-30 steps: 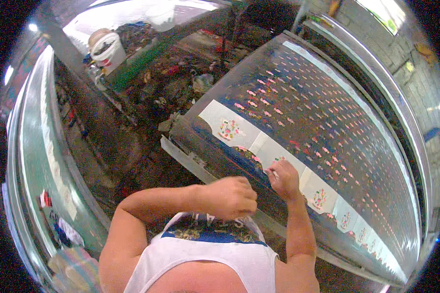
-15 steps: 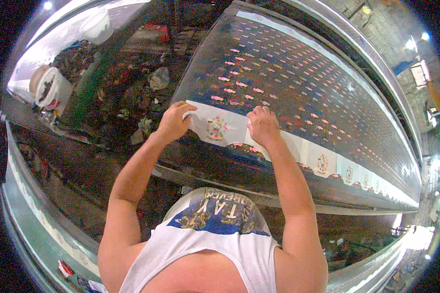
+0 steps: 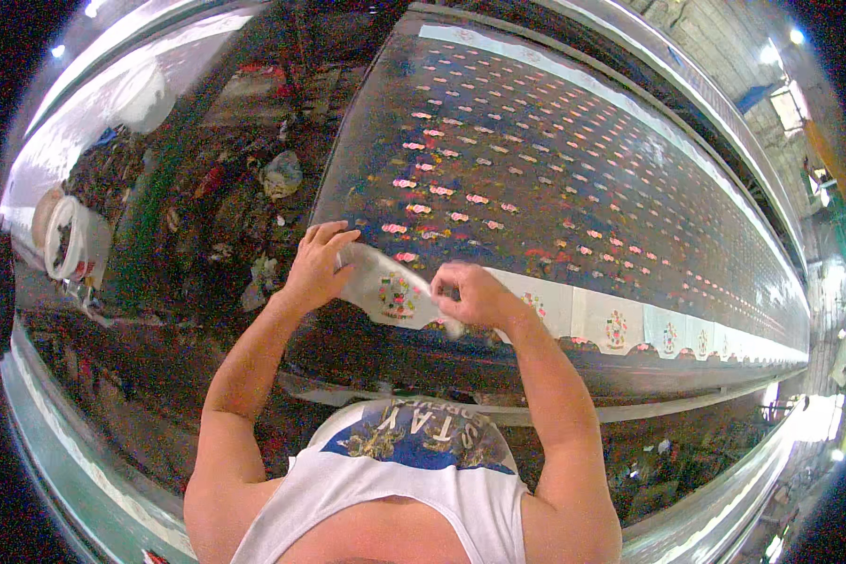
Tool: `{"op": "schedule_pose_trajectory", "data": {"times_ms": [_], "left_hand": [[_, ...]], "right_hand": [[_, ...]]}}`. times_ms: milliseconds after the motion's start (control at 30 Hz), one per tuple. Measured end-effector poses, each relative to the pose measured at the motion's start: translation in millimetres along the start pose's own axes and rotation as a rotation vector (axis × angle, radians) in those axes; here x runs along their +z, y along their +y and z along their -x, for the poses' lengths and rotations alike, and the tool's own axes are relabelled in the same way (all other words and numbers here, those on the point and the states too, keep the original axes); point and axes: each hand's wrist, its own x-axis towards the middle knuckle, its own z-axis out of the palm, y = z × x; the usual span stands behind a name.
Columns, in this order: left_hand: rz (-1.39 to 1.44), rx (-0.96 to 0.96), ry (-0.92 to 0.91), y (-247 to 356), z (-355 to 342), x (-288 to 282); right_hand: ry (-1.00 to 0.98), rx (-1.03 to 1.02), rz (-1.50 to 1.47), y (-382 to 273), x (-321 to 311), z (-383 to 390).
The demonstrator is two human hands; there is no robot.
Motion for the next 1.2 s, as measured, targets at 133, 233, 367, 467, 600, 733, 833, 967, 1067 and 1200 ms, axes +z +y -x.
{"op": "schedule_pose_trajectory", "data": {"times_ms": [133, 233, 367, 467, 600, 733, 833, 967, 1067, 1200], "left_hand": [[0.094, 0.061, -0.092, -20.4, -12.4, -2.1], [0.318, 0.0, -0.026, -34.3, -27.3, 8.6], [0.321, -0.253, 0.198, -43.0, -62.9, 35.1], [0.144, -0.218, 0.244, -54.8, -99.4, 44.0], [0.091, -0.189, 0.368, -61.4, -124.2, 60.7], [0.034, -0.201, 0.446, -60.3, -121.5, 69.6], [0.041, -0.258, 0.453, -62.7, -120.7, 68.1], [0.026, -0.292, 0.458, -62.3, -121.3, 71.3], [0.015, -0.353, 0.467, -61.0, -125.4, 70.9], [0.021, -0.426, 0.467, -60.6, -127.4, 72.2]], "right_hand": [[0.032, 0.112, -0.33, 1.7, -15.5, 19.8], [0.209, 0.123, -0.185, 12.2, -32.6, 13.1], [0.319, 0.256, -0.089, 68.5, -46.6, -13.6], [0.488, 0.296, -0.111, 121.1, -38.2, -45.8], [0.745, 0.269, -0.117, 152.6, -32.7, -68.5], [0.84, 0.3, -0.246, 164.8, -21.5, -77.0], [0.848, 0.341, -0.234, 155.8, -24.1, -77.0], [0.868, 0.368, -0.198, 151.6, -26.2, -77.8], [0.867, 0.387, -0.23, 157.9, -26.6, -79.1], [0.868, 0.392, -0.214, 161.8, -26.9, -80.8]]}}
